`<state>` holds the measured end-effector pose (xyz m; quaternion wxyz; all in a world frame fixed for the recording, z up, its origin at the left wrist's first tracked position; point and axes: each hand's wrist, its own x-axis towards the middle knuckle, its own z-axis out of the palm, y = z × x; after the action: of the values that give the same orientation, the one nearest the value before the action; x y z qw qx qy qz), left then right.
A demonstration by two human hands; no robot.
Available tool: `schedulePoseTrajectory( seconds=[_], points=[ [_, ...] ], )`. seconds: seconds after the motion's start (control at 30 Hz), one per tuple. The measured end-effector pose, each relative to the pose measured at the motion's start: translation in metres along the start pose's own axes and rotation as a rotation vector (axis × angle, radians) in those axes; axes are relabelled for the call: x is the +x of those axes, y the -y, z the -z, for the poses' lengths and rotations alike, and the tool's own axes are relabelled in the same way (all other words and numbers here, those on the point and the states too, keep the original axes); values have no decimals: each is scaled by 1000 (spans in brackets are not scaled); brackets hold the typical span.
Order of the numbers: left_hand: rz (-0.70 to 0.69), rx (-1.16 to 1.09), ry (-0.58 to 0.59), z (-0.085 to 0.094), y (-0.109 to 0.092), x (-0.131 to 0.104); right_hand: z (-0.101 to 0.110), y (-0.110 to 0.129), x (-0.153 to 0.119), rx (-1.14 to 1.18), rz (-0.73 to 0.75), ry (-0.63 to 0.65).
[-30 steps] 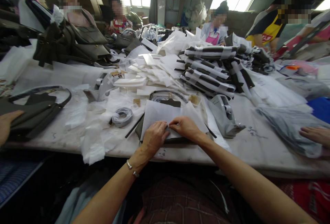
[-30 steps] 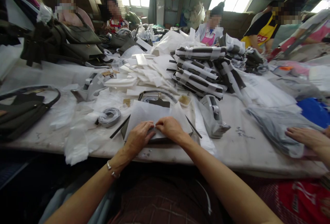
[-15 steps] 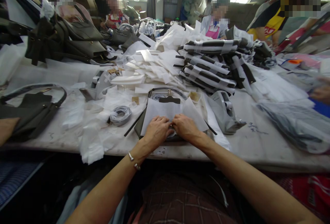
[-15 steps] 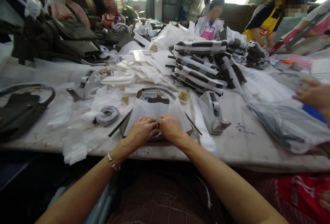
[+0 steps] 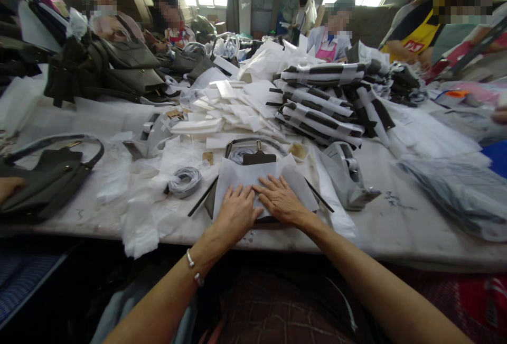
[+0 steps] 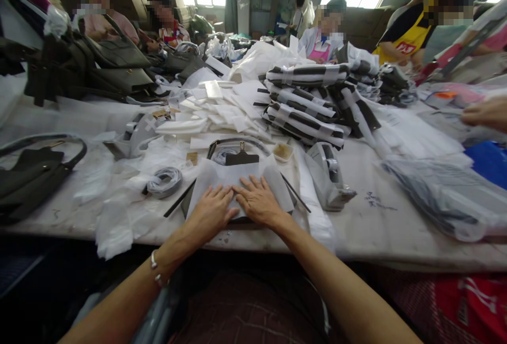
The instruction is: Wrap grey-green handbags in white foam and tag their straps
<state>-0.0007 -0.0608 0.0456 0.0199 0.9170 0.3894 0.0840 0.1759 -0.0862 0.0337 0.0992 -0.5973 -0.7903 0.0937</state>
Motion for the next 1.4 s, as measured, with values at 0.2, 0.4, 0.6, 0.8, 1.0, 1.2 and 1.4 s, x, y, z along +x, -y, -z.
schedulePoseTrajectory(
  seconds=[0.2, 0.4, 0.6, 0.8, 1.0, 1.2, 1.4],
  points=[
    [-102, -58, 53, 1, 13, 40, 6, -3, 0, 59, -40, 65],
    [-161, -105, 10, -31, 19, 39, 57, -2, 38, 89, -70, 224],
    [-181, -140, -22, -27, 25, 44, 60, 7, 69, -124, -195, 149],
    [-40, -87, -98, -17, 31, 48, 17, -21, 41, -205, -153, -156],
    [-49, 74, -138, -12, 38, 50, 9, -25, 40, -263, -182, -199],
    [66, 74, -172, -19, 44, 57, 21, -23, 42, -244, -243, -107],
    [61, 75, -194, -18, 43, 56, 27, -28, 49, -192, -275, 38]
  ],
)
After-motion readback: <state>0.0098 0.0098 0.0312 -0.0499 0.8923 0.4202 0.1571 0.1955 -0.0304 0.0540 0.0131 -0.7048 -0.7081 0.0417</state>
